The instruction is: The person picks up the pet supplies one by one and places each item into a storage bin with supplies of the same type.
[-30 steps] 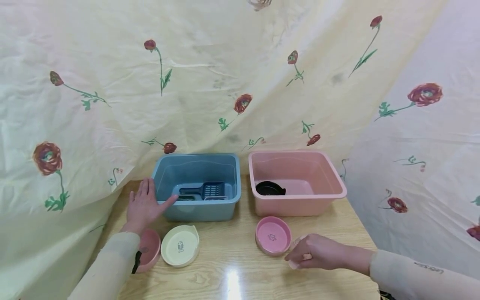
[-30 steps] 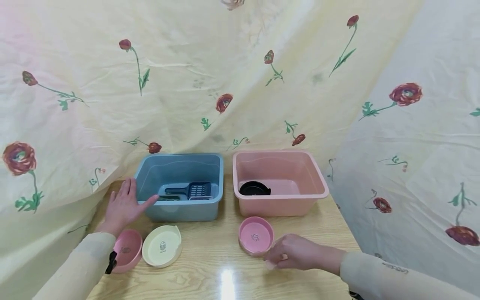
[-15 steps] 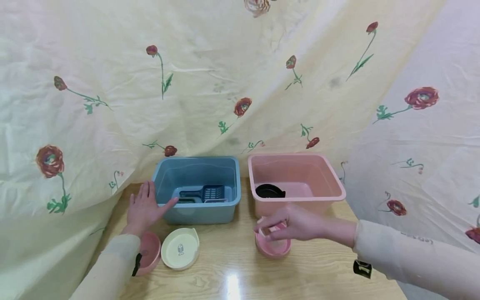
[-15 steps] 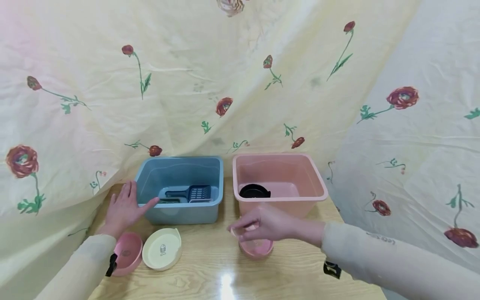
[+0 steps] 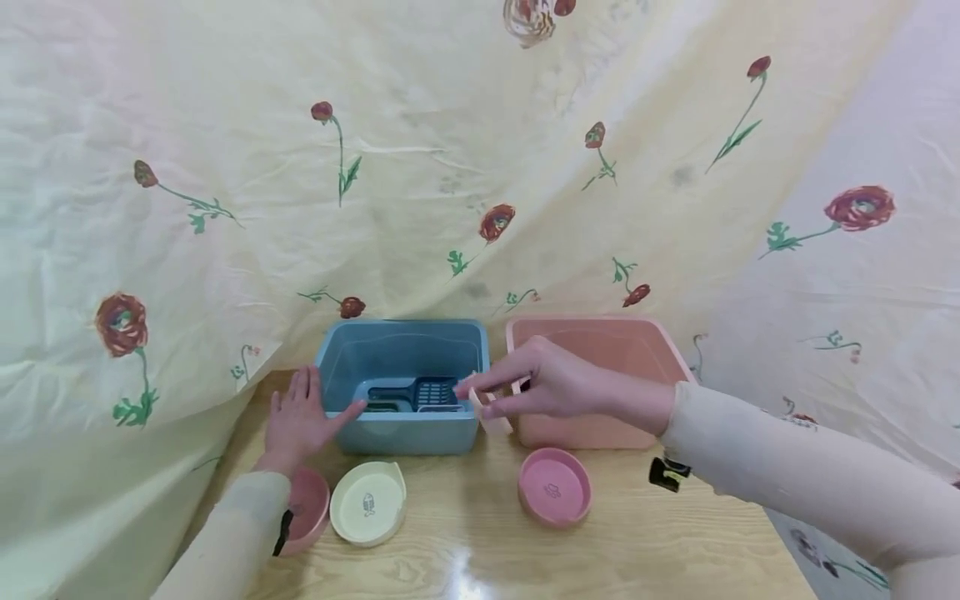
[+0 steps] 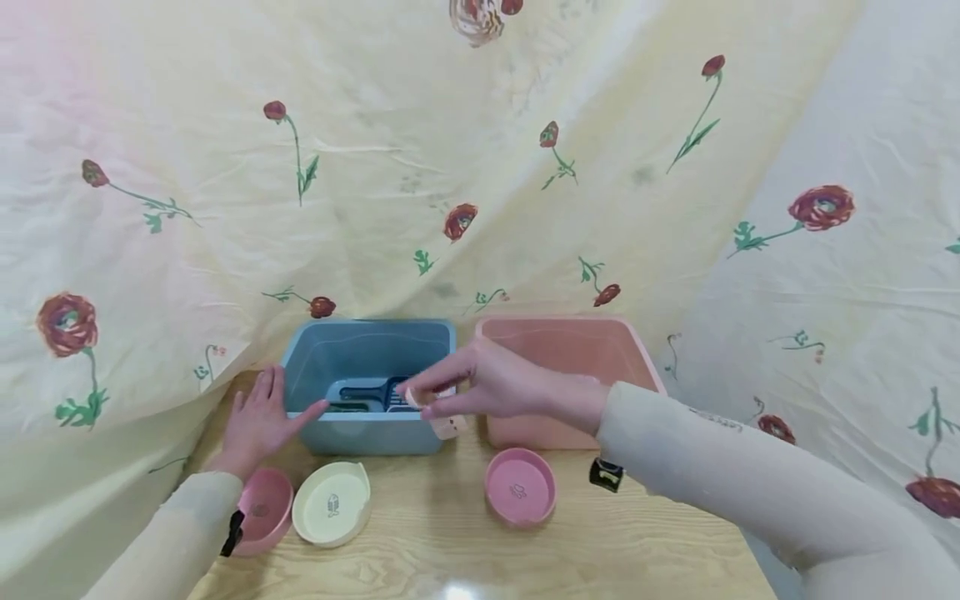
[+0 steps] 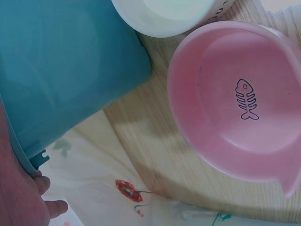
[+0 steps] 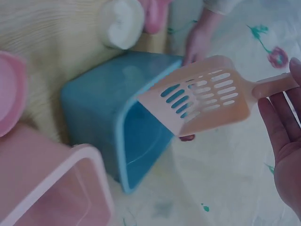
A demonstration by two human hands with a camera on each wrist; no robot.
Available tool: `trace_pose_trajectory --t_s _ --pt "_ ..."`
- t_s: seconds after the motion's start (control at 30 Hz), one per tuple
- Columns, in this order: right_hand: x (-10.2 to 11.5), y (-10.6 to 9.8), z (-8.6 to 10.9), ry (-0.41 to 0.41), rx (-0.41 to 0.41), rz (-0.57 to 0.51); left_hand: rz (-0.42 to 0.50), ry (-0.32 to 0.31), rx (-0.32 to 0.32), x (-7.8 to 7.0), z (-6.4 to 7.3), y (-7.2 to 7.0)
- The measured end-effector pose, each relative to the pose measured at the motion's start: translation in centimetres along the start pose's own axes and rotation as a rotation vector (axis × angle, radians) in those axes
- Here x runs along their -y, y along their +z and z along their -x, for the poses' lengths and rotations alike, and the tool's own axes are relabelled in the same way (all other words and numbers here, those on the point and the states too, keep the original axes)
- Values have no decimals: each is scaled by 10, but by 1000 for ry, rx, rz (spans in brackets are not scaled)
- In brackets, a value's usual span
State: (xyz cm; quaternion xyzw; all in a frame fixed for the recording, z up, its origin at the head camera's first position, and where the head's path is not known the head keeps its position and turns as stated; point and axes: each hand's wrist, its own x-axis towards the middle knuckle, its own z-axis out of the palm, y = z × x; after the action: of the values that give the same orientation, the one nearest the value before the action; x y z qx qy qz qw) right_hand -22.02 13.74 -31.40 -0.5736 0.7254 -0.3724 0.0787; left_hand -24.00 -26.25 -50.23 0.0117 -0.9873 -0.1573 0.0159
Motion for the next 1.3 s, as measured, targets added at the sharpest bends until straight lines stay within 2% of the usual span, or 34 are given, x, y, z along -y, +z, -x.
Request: trace_pose_trajectory --t_s 0.37,0.43,0.53,0.73,0.9,1.07,1.3 --pt "-39 -2 -53 335 -180 -343 -12 -6 -6 1 1 3" --pt "-51 1 -62 378 -217 -389 -16 -13 -3 1 1 4" --pt "-69 5 -75 400 -279 -415 -21 -23 0 0 0 4" --pt "-103 20 -91 426 -375 -326 -22 -27 2 -3 0 2" --pt "-129 39 -93 498 -401 -269 -31 -21 -1 -3 0 1" --pt "-143 54 -88 568 -351 -181 -28 -20 1 -3 1 0" --pt "-151 58 -78 584 -240 -85 -19 -3 -11 -2 2 -1"
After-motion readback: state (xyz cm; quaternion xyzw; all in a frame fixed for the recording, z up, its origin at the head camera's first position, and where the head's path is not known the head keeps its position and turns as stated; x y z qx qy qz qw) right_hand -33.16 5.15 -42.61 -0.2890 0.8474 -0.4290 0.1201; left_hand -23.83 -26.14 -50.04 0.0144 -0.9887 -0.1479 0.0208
